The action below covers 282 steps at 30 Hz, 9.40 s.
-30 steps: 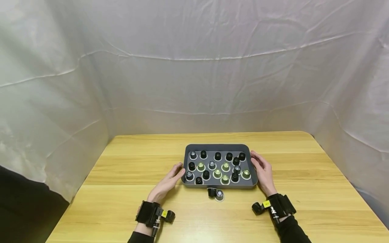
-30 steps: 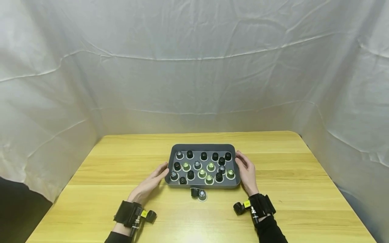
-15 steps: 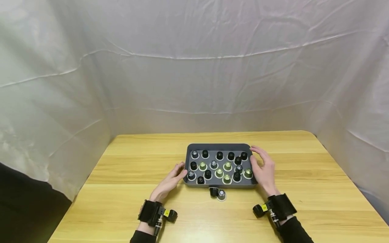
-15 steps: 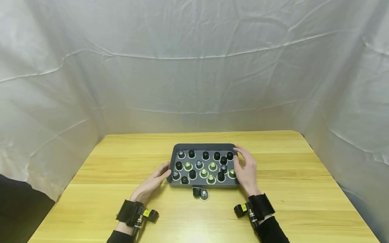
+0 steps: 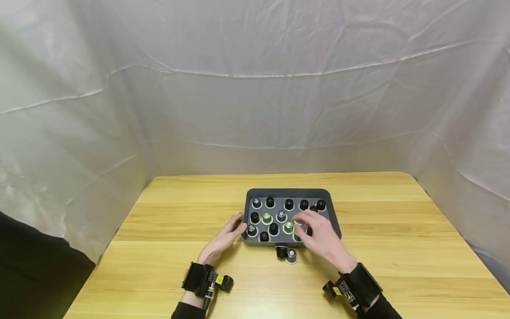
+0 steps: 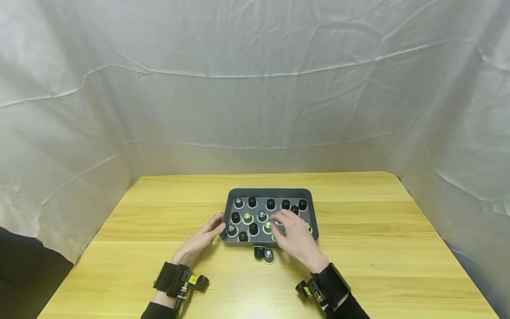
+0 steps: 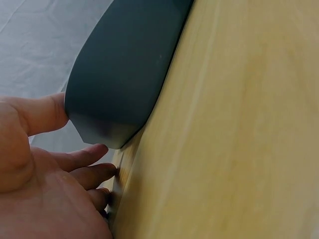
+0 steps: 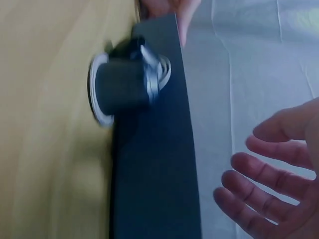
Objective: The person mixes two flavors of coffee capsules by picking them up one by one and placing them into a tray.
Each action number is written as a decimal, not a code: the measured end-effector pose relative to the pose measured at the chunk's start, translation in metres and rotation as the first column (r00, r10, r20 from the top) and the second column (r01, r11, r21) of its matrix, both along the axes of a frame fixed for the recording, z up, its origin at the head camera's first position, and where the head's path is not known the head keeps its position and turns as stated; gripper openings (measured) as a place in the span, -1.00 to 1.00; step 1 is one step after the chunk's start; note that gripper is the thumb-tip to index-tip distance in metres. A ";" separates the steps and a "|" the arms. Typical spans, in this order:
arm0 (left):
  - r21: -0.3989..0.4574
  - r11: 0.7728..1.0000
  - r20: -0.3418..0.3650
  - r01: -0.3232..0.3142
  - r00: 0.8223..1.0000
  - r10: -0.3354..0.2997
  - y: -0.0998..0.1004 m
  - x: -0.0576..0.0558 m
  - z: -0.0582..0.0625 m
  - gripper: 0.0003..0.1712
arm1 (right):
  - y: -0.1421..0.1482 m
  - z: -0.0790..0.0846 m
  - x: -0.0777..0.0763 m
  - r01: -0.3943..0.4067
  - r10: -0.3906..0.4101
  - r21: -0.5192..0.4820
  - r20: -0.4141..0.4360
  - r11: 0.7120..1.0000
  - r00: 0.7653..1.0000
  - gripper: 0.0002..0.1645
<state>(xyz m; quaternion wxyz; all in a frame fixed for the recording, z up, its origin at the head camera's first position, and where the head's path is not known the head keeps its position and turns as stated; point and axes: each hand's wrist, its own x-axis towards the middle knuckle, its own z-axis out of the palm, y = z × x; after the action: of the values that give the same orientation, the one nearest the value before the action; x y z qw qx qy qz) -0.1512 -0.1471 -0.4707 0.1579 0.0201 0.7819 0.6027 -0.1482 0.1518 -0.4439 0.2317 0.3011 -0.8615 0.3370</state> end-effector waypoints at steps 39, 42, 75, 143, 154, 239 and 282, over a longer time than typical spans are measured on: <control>0.006 1.000 -0.003 0.003 1.000 -0.003 -0.001 -0.001 0.000 -0.22 | -0.021 0.017 0.027 -0.138 0.061 0.317 0.242 0.938 0.968 -0.95; 0.007 1.000 0.000 0.002 1.000 -0.002 -0.002 0.000 0.000 -0.22 | -0.022 0.017 0.028 -0.135 0.050 0.328 0.254 0.935 0.966 -0.95; -0.012 1.000 -0.011 0.009 1.000 -0.009 -0.002 -0.001 -0.001 -0.24 | -0.026 0.008 0.037 -0.142 0.057 0.441 0.199 0.886 0.978 -0.74; -0.008 1.000 -0.024 0.009 1.000 -0.009 -0.001 0.000 -0.001 -0.25 | -0.027 0.003 0.034 -0.213 0.089 0.386 0.315 0.897 0.945 -0.92; -0.021 1.000 -0.031 0.001 1.000 -0.002 0.000 0.000 -0.001 -0.28 | -0.028 0.004 0.036 -0.189 0.069 0.388 0.304 0.902 0.950 -0.87; -0.131 0.991 -0.104 -0.028 0.994 0.014 0.007 0.001 -0.001 -0.38 | -0.022 0.011 0.037 -0.235 0.071 0.394 0.388 0.889 0.919 -0.90; -0.115 0.993 -0.099 -0.024 0.995 0.013 0.006 -0.001 -0.004 -0.40 | 0.003 0.026 0.019 -0.328 0.176 0.258 0.476 0.909 0.862 -0.88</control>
<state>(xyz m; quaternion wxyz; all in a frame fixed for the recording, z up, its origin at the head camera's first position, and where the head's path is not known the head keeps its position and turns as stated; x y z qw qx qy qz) -0.1520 -0.1414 -0.4751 0.1144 0.0332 0.8226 0.5560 -0.1289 0.1551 -0.4177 -0.0705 0.3625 -0.8876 0.2752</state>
